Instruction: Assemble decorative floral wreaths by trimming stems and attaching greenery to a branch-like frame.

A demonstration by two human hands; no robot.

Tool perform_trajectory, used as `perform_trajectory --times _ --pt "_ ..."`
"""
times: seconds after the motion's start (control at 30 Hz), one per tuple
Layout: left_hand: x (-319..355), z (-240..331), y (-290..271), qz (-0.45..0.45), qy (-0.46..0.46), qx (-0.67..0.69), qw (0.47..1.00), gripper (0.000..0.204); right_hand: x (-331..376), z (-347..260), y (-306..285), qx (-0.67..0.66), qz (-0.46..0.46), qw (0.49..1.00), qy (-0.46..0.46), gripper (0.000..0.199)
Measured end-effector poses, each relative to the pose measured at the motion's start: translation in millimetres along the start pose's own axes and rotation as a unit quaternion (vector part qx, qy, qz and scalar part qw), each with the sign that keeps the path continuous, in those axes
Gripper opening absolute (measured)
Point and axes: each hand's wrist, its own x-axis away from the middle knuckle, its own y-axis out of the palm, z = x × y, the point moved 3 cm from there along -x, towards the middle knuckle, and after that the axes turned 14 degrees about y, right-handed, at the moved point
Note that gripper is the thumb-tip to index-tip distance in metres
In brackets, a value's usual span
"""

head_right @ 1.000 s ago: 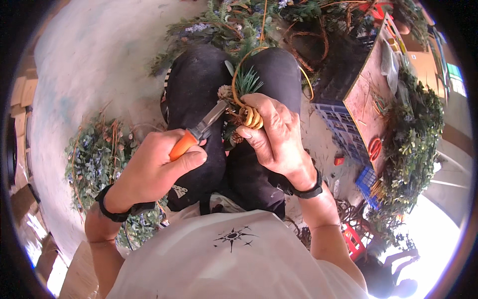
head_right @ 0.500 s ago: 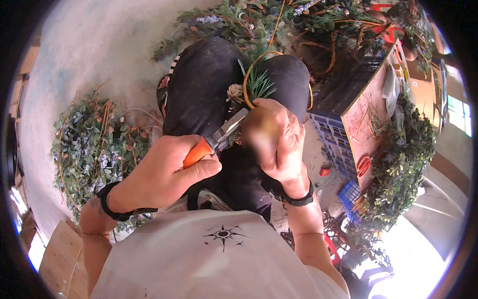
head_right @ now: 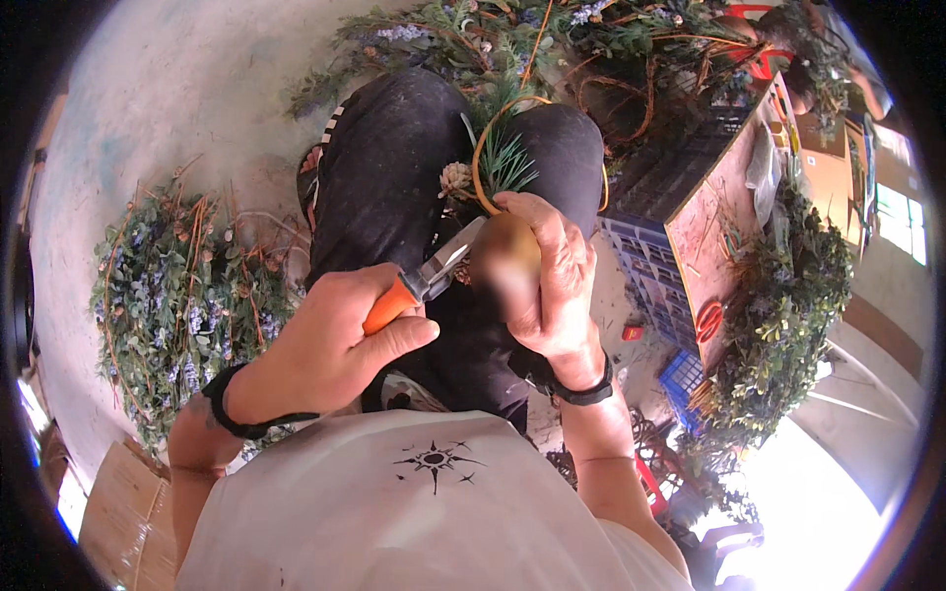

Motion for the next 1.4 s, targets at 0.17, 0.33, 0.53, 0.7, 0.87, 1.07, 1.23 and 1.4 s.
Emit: perform_trajectory --times 0.17,0.33,0.53,0.7,0.87,1.07,1.23,1.4 --pt "-17 -24 -19 -0.110 -0.070 0.218 0.967 0.042 3 0 1 0.013 0.002 1.000 0.024 0.044" --pt "-38 -39 -34 -0.256 -0.109 0.356 0.892 0.044 4 5 -3 -0.008 -0.033 0.998 0.061 0.048" --pt "-14 -31 -34 -0.053 -0.118 0.217 0.968 0.038 10 10 2 -0.001 0.042 0.999 0.007 0.051" --pt "-13 -23 -16 -0.044 -0.053 0.170 0.983 0.033 5 9 3 -0.018 0.019 1.000 0.007 0.052" --pt "-8 -21 -7 -0.025 -0.053 0.132 0.990 0.032 8 12 3 -0.018 0.022 1.000 0.004 0.051" --pt "-8 -22 -2 -0.013 -0.033 0.114 0.993 0.031 8 13 4 -0.024 0.025 0.999 0.003 0.052" --pt "-11 -19 3 -0.001 -0.016 0.082 0.997 0.030 7 14 4 -0.032 0.034 0.999 0.004 0.051" --pt "-17 -17 5 0.007 0.029 0.036 0.999 0.031 9 11 5 -0.044 0.039 0.998 0.027 0.050"
